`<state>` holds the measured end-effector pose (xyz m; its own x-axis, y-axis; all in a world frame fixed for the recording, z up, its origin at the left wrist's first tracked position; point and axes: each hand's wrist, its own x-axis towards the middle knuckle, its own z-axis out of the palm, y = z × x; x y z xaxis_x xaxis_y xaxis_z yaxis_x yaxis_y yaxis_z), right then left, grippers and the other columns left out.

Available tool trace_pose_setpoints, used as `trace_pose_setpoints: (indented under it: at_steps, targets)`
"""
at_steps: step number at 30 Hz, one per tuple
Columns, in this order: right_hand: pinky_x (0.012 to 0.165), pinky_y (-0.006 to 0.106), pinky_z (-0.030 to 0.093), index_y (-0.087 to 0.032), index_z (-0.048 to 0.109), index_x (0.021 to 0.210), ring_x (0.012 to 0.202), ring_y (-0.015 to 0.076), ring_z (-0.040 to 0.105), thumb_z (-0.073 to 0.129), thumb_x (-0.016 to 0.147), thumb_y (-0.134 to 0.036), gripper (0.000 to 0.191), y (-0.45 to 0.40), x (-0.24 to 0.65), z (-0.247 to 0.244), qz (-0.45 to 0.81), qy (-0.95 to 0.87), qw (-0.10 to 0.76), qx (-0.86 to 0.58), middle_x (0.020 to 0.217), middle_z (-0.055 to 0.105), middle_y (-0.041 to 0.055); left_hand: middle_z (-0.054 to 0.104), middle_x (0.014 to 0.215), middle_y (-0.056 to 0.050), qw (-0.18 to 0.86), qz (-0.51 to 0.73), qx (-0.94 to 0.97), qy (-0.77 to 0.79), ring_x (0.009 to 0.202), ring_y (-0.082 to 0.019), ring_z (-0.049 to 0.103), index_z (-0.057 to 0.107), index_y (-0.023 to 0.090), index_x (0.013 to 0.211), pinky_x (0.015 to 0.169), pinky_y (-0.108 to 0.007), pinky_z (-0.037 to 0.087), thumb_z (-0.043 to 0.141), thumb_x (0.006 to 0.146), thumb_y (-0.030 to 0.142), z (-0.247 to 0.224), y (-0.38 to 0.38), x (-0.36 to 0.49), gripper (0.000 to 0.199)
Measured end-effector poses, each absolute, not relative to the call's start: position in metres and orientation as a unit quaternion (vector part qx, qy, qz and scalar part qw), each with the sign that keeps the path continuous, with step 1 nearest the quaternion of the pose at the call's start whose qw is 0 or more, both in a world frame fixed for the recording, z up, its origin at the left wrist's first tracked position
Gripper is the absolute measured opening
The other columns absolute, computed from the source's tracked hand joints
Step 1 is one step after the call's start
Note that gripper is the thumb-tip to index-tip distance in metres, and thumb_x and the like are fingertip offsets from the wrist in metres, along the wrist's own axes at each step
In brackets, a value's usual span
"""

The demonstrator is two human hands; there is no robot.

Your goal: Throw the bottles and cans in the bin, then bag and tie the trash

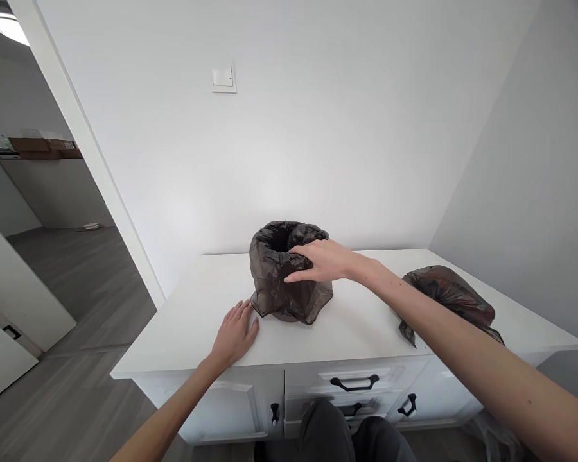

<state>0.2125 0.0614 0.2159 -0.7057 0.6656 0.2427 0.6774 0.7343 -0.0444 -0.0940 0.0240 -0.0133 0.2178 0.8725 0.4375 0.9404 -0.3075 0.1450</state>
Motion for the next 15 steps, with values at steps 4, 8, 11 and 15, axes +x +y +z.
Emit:
trace_pose_setpoints:
  at_steps: [4,8,11,15]
  targets:
    - [0.068,0.031,0.044,-0.022,0.070,0.119,0.084,0.0265,0.071,0.057,0.094,-0.067,0.053,0.068,0.211,0.225,-0.054,-0.923,0.067,-0.376,0.087,0.075,0.0078,0.061,0.146,-0.012,0.073,-0.230,-0.775,-0.584,0.147,-0.031,0.045,0.059,0.020,0.134,0.122,-0.053,0.038,0.041,0.102,0.043,-0.011,0.022,-0.093,0.042]
    - [0.064,0.030,0.039,-0.022,0.072,0.101,0.079,0.0258,0.067,0.058,0.093,-0.069,0.049,0.071,0.207,0.225,-0.084,-0.920,0.044,-0.380,0.076,0.071,0.0059,0.060,0.148,-0.010,0.063,-0.241,-0.775,-0.581,0.147,-0.031,0.045,0.057,0.022,0.136,0.122,-0.054,0.037,0.042,0.102,0.041,-0.012,0.022,-0.093,0.042]
    - [0.062,0.030,0.037,-0.023,0.070,0.089,0.077,0.0249,0.065,0.060,0.089,-0.072,0.050,0.072,0.208,0.226,-0.084,-0.924,0.032,-0.372,0.072,0.070,0.0045,0.057,0.152,-0.011,0.059,-0.237,-0.775,-0.583,0.148,-0.031,0.043,0.055,0.020,0.140,0.123,-0.053,0.037,0.042,0.101,0.040,-0.013,0.022,-0.094,0.045]
    - [0.060,0.030,0.036,-0.024,0.067,0.078,0.073,0.0235,0.063,0.059,0.089,-0.074,0.052,0.078,0.218,0.229,-0.073,-0.922,0.021,-0.379,0.066,0.066,0.0025,0.054,0.154,-0.011,0.050,-0.230,-0.775,-0.586,0.149,-0.031,0.042,0.055,0.019,0.142,0.122,-0.053,0.037,0.040,0.103,0.042,-0.012,0.020,-0.094,0.048]
